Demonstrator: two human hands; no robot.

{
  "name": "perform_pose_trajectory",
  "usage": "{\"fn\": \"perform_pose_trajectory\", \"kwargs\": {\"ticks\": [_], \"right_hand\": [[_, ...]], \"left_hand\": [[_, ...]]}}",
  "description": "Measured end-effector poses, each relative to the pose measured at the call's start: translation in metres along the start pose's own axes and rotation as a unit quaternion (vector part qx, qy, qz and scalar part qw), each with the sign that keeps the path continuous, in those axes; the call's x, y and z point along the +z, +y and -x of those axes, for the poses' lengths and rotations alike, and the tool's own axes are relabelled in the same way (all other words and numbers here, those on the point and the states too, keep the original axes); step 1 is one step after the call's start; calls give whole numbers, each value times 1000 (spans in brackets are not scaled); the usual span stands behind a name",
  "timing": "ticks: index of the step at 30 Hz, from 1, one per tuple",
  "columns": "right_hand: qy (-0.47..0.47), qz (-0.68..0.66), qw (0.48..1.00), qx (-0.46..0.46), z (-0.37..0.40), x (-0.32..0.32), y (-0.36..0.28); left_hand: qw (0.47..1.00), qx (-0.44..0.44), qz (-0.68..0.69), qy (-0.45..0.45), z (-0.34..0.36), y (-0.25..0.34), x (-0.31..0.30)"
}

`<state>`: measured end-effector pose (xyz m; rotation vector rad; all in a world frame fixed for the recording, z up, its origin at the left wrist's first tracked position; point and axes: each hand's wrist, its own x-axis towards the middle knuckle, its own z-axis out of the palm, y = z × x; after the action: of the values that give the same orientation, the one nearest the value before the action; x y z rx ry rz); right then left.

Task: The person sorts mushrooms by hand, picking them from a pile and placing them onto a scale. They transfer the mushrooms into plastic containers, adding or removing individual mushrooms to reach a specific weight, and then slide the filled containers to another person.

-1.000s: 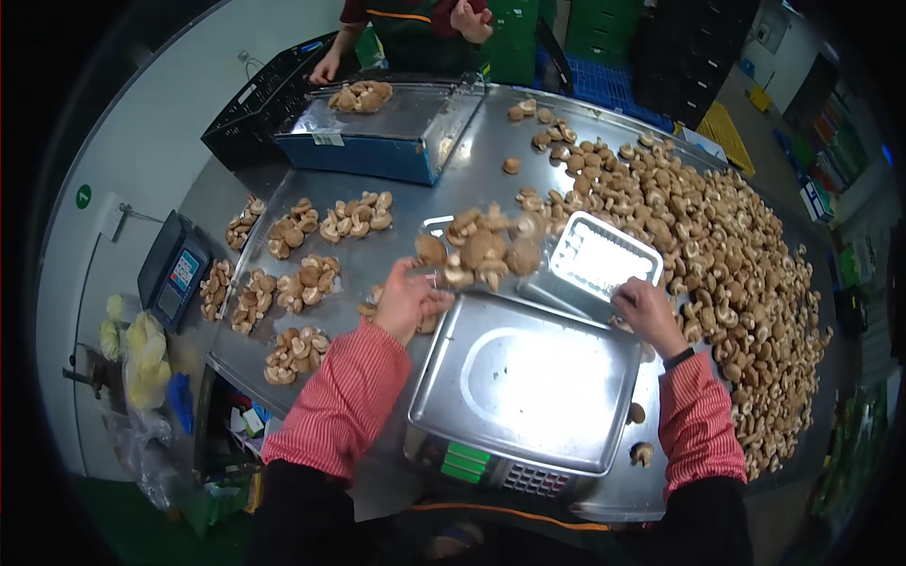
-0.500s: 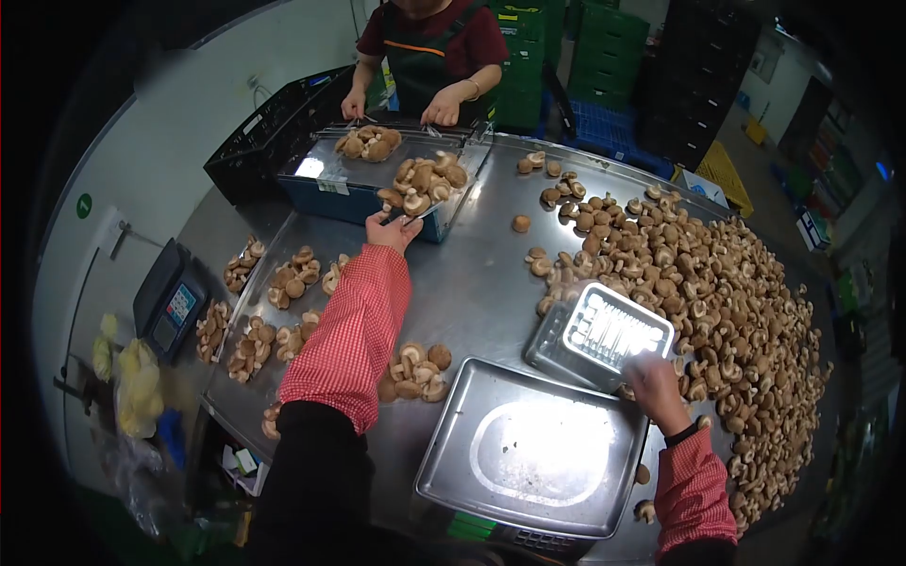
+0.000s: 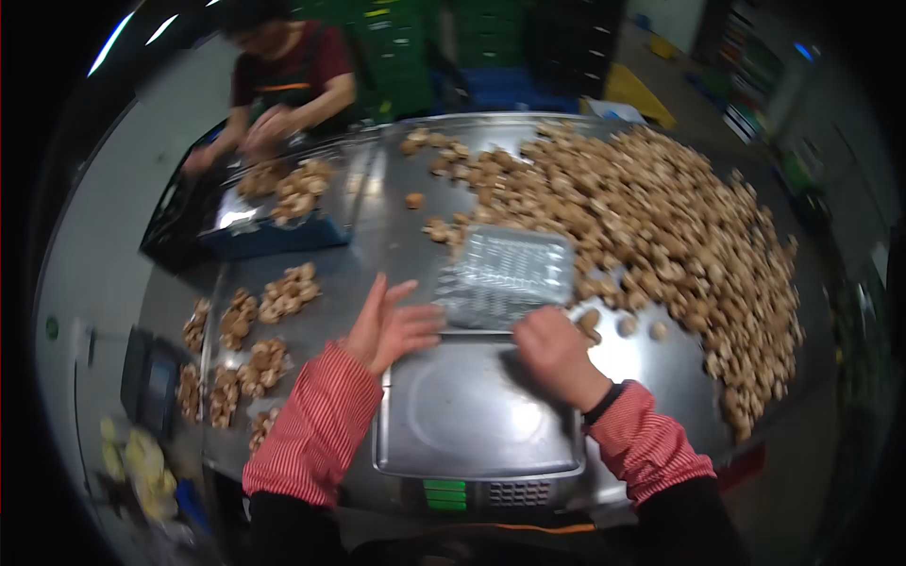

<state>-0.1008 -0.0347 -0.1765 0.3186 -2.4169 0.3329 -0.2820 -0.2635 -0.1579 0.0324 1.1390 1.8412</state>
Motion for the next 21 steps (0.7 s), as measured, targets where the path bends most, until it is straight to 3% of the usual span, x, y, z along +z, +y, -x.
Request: {"fn": "perform_pose_trajectory", "kwargs": {"ticks": [2,4,6,8,10,11,12,14,16,18,20,21], "right_hand": [[-11,-31,999,-24,17,-12,-27],[-66,-43,997,-2,39,-30,-44],[-24,-69,990,117,59,-54,-46],[17,28,966,258,77,-87,-40],[9,17,939,344,103,-102,-19],[-54,-127,886,444,120,-109,-8],[-112,-267,799,526,139,-115,4],[-103,-483,655,572,199,-109,34],[15,-359,709,607,240,-127,51],[107,-105,759,634,313,-121,87],[37,83,745,661,317,-142,100],[0,177,727,664,315,-149,109]], "left_hand": [[998,-38,-24,-40,18,-21,41],[987,-23,-159,-32,8,-43,47],[968,-27,-247,-46,2,-58,65],[951,-69,-292,-79,-2,-83,92],[931,-122,-284,-194,-16,-120,117],[907,-147,-317,-236,-22,-134,138],[872,-100,-351,-326,-40,-157,147],[789,8,-523,-324,-64,-172,183],[573,215,-742,-275,-108,-174,197],[448,174,-847,-228,-144,-172,203],[295,88,-942,-137,-163,-178,212],[268,86,-952,-121,-175,-183,212]]}}
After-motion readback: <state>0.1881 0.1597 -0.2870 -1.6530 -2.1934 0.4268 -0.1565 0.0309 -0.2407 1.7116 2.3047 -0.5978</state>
